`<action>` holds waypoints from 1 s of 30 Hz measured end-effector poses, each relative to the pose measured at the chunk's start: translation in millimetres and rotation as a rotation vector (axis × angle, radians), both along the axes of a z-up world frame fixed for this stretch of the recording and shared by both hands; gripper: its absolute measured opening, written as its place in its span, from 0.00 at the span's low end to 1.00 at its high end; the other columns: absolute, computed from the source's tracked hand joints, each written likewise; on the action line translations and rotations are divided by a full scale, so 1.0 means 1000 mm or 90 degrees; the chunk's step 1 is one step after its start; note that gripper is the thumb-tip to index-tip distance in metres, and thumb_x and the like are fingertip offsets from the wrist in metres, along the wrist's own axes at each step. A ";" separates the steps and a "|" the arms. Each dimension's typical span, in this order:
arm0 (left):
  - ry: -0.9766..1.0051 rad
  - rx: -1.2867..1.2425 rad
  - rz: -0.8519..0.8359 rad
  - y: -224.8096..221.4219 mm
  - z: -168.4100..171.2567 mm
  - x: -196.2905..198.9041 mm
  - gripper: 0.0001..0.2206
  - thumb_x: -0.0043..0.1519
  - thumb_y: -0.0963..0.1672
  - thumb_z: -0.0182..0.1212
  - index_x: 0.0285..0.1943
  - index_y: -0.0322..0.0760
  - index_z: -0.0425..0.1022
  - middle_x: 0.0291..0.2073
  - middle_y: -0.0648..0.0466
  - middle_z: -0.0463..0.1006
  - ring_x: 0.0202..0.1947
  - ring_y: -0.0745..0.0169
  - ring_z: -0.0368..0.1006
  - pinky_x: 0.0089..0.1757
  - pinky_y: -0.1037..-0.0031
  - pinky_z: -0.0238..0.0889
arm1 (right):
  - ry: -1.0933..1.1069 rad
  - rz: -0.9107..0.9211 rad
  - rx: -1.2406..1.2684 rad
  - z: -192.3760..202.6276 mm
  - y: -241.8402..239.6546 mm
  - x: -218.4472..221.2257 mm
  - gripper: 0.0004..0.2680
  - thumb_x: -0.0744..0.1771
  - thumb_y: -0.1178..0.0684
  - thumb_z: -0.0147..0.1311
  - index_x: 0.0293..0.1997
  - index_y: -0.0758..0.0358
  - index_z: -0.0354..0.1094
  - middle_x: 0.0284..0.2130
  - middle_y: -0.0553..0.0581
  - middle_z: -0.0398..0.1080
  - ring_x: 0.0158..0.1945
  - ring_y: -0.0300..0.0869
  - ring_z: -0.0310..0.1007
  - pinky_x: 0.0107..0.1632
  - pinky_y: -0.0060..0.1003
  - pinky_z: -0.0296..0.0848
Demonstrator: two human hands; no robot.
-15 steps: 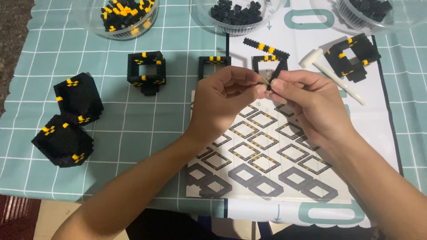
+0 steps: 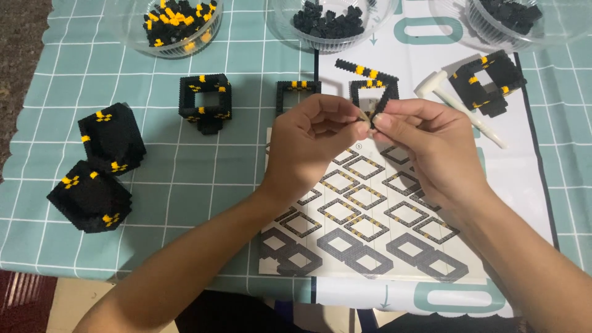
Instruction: Assembling a patterned frame by snapping small interlocking plastic blocks together on a table.
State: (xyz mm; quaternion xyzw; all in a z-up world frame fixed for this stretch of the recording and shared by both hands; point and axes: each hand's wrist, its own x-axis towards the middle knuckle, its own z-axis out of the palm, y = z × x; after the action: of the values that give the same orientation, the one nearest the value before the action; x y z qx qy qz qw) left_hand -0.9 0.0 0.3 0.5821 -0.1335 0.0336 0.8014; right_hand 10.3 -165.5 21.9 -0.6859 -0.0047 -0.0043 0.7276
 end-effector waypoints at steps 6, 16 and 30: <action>0.019 -0.012 -0.003 -0.001 0.001 -0.002 0.09 0.52 0.39 0.65 0.38 0.37 0.70 0.29 0.53 0.76 0.32 0.65 0.76 0.38 0.79 0.72 | -0.002 -0.002 0.004 0.000 -0.001 0.000 0.07 0.60 0.65 0.60 0.38 0.66 0.69 0.28 0.57 0.73 0.32 0.36 0.74 0.41 0.24 0.74; 0.052 -0.035 -0.008 -0.003 0.003 -0.001 0.09 0.52 0.39 0.65 0.37 0.37 0.70 0.29 0.53 0.76 0.32 0.65 0.76 0.38 0.79 0.72 | -0.004 -0.007 0.010 -0.001 -0.003 -0.005 0.07 0.60 0.65 0.60 0.39 0.66 0.69 0.28 0.57 0.73 0.32 0.36 0.74 0.42 0.24 0.75; 0.038 -0.024 -0.065 0.000 0.011 0.003 0.08 0.54 0.40 0.63 0.33 0.42 0.66 0.26 0.60 0.69 0.30 0.70 0.72 0.37 0.82 0.68 | 0.060 -0.009 0.100 -0.003 -0.001 -0.007 0.07 0.60 0.64 0.60 0.37 0.63 0.71 0.26 0.55 0.72 0.29 0.38 0.73 0.41 0.27 0.75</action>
State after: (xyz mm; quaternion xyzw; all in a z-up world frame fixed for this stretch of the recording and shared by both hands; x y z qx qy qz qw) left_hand 2.3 -0.1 10.9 0.5600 -0.1385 -0.0222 0.8165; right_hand 2.8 -166.7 19.0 -0.6261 0.0348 0.0229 0.7786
